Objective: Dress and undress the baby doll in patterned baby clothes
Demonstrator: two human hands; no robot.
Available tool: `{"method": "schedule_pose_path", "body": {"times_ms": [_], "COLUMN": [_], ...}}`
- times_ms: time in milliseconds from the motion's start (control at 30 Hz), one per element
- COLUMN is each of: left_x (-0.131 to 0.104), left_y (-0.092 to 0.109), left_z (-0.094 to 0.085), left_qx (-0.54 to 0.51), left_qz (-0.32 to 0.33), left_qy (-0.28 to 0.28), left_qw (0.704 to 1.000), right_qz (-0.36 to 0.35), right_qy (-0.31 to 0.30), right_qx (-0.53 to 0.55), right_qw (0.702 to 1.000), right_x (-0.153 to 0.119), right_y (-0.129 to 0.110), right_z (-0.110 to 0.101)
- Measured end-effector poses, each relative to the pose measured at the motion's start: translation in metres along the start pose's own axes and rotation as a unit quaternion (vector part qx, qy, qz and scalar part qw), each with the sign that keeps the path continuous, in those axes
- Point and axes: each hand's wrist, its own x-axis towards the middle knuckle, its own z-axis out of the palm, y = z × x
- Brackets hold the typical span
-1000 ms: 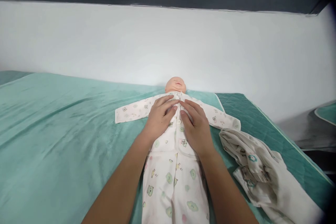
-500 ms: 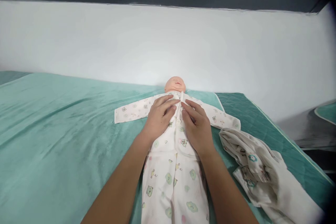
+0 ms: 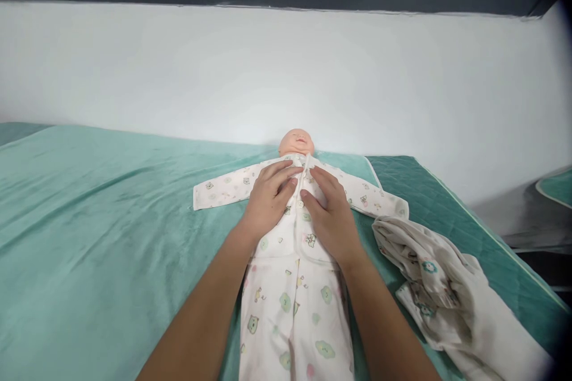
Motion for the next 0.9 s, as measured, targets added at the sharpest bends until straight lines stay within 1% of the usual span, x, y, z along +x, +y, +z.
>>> {"method": "schedule_pose_path", "body": {"times_ms": [67,167,500,633,733,833,900], "left_x": [0.000,0.000,0.000,0.000,0.001,0.001,0.000], "left_y": [-0.001,-0.002,0.000,-0.003,-0.006,-0.006,-0.004], "left_z": [0.000,0.001,0.000,0.001,0.001,0.001,0.001], "left_qx": [-0.001,-0.003,0.000,0.014,0.031,0.050,0.059], "left_qz": [-0.003,-0.003,-0.004,0.023,0.046,0.062,0.072], "left_qy": [0.001,-0.001,-0.008,-0.008,-0.014,-0.020,-0.023], "left_qw": [1.000,1.000,1.000,1.000,0.998,0.997,0.995], "right_qz": [0.005,0.002,-0.011,-0.016,0.006,0.034,0.024], "right_qy": [0.022,0.032,0.021,0.021,0.016,0.039,0.045], "right_qx": [0.031,0.056,0.059,0.065,0.098,0.134,0.124], "right_qw": [0.999,0.998,0.998,0.998,0.995,0.990,0.991], "right_x": [0.000,0.000,0.001,0.010,0.018,0.021,0.021], "right_y": [0.000,-0.001,-0.001,0.003,0.006,0.008,0.008], "right_z": [0.001,0.001,0.000,-0.001,-0.002,-0.003,-0.003]}}
